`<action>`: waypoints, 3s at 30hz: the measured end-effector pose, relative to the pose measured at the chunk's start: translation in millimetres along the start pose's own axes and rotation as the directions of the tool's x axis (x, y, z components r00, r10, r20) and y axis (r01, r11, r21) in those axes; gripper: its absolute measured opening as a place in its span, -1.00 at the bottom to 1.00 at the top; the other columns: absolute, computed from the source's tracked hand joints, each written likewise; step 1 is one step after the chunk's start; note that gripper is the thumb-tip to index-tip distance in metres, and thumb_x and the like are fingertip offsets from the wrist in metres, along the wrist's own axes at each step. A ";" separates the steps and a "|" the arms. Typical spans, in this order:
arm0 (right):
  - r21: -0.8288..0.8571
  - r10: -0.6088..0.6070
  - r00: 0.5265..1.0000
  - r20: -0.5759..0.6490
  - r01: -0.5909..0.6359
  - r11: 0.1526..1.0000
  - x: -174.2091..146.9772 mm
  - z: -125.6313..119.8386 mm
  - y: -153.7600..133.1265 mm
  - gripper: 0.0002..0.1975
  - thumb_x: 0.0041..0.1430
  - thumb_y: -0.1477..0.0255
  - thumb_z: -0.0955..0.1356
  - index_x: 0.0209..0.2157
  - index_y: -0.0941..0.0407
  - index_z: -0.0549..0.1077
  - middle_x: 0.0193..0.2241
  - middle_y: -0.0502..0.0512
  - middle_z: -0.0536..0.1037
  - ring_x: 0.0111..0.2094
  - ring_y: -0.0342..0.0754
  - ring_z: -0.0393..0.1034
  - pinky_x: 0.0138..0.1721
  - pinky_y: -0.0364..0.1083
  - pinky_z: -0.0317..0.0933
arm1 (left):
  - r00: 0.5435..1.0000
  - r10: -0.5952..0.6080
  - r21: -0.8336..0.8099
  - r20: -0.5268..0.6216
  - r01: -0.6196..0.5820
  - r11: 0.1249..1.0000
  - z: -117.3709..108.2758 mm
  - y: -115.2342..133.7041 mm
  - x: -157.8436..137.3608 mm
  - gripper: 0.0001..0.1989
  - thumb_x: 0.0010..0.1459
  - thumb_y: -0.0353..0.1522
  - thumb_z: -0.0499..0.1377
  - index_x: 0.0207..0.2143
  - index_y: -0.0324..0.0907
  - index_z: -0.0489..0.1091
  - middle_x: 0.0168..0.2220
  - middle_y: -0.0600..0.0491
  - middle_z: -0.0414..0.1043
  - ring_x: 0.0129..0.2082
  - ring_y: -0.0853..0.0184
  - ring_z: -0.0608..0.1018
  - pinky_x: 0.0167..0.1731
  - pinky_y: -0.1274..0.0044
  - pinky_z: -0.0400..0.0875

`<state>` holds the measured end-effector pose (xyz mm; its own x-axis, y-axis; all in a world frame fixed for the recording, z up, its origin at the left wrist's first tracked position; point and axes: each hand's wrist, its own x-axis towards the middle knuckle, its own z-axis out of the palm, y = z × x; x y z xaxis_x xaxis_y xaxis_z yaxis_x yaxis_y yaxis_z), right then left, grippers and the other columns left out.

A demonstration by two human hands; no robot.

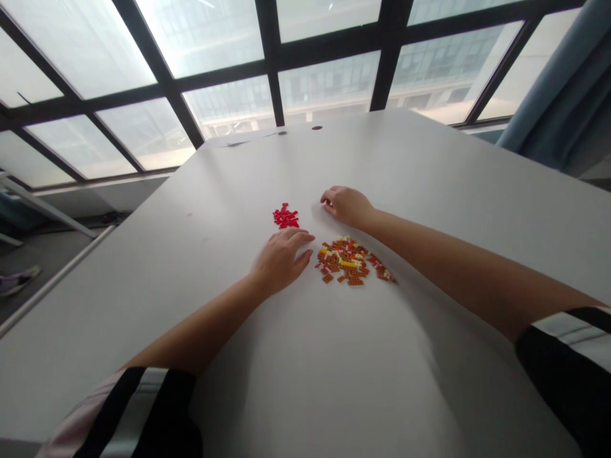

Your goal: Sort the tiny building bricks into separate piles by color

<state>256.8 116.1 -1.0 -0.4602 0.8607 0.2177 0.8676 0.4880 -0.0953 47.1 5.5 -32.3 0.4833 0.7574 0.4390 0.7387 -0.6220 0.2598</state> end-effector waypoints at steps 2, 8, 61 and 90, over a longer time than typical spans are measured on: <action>0.034 -0.012 0.998 -0.060 0.014 0.999 -2.3 -1.7 -0.2 -0.66 0.36 0.50 0.30 0.10 0.26 0.55 0.10 0.37 0.57 -0.03 0.12 0.53 0.04 0.04 0.33 | 1.000 0.011 -0.009 -0.014 -0.011 1.000 0.1 -0.7 -0.4 -0.76 0.30 -0.44 0.20 0.01 -0.20 0.49 0.07 -0.14 0.58 0.09 0.11 0.61 0.14 0.22 0.51; 0.373 -0.123 0.992 -0.009 0.118 0.920 -34.3 -7.4 -1.8 -0.85 0.20 0.41 0.43 -0.22 0.08 0.67 -0.34 0.05 0.68 -0.32 -0.05 0.54 -0.16 -0.08 0.38 | 0.998 -0.036 -0.038 -0.049 0.034 0.999 -0.4 1.0 0.3 -0.85 0.31 -0.46 0.18 -0.14 -0.15 0.53 0.01 -0.06 0.62 0.02 0.20 0.65 0.09 0.32 0.56; 0.448 -0.323 0.910 0.261 0.182 0.875 -53.5 -29.8 25.5 -0.73 0.17 0.36 0.39 -0.18 0.06 0.72 -0.18 0.12 0.70 -0.31 -0.05 0.52 -0.19 -0.04 0.37 | 0.995 0.019 -0.051 -0.094 -0.024 0.998 1.0 -1.2 1.1 -0.87 0.27 -0.48 0.21 -0.21 -0.15 0.55 -0.09 -0.04 0.65 -0.06 0.22 0.66 0.05 0.36 0.56; 0.376 -0.272 0.904 0.331 0.138 0.916 -53.0 -36.6 21.3 -0.71 0.09 0.37 0.38 -0.18 0.01 0.71 -0.36 0.03 0.71 -0.36 -0.03 0.53 -0.26 -0.06 0.35 | 0.992 0.070 -0.080 -0.108 -0.079 0.994 1.5 -3.0 0.7 -0.88 0.28 -0.47 0.21 -0.19 -0.18 0.54 -0.10 -0.08 0.64 -0.06 0.20 0.64 0.05 0.31 0.55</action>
<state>306.6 75.6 21.0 -0.7139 0.6932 -0.0992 0.6609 0.6201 -0.4228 45.9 8.2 -34.1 0.4805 0.6857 0.5467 0.6583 -0.6939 0.2918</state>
